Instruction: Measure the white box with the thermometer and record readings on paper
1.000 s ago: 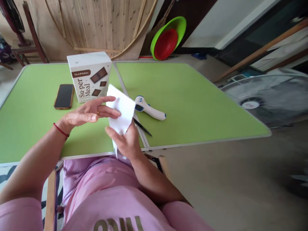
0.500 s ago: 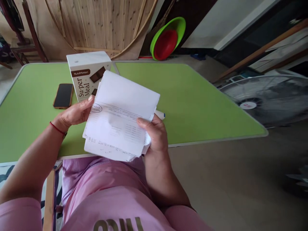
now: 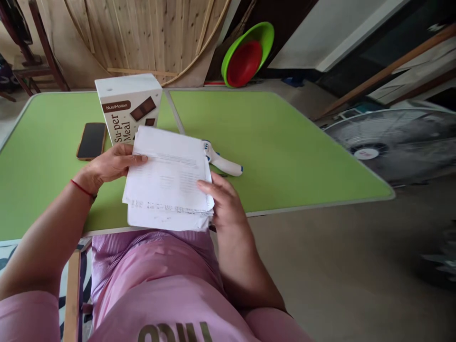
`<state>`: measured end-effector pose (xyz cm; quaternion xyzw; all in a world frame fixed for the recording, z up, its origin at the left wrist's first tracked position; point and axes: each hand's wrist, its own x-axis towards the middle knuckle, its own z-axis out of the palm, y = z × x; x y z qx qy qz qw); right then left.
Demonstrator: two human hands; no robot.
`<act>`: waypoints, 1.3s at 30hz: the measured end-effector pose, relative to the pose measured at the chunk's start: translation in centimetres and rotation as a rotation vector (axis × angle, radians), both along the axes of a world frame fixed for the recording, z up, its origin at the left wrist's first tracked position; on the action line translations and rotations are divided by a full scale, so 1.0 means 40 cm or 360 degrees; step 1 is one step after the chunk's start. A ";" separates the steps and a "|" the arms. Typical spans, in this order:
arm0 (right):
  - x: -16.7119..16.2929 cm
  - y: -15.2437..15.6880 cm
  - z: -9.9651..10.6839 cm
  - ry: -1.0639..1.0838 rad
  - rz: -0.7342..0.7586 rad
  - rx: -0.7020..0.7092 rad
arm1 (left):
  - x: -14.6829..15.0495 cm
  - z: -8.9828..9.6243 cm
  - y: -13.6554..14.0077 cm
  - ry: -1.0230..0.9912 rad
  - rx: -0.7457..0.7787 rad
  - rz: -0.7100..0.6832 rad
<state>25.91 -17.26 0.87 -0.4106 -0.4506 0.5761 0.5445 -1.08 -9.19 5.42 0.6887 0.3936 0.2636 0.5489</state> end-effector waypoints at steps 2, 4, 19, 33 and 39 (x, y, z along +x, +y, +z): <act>0.016 0.006 -0.030 -0.0044 0.0084 -0.0005 | -0.017 0.007 0.016 0.0446 0.0042 -0.0068; 0.035 0.015 -0.060 -0.0168 0.0151 -0.0023 | -0.026 0.010 0.025 0.1060 0.0311 0.0111; 0.059 0.024 -0.123 -0.0312 0.0032 0.0024 | 0.064 -0.030 -0.039 0.1455 0.0613 -0.0708; 0.046 0.023 -0.131 -0.0660 0.0067 0.0132 | 0.060 0.019 -0.047 0.1220 0.0570 -0.0606; 0.042 0.011 -0.141 -0.0580 0.0076 0.0172 | 0.027 0.017 -0.003 0.0095 0.0996 0.0333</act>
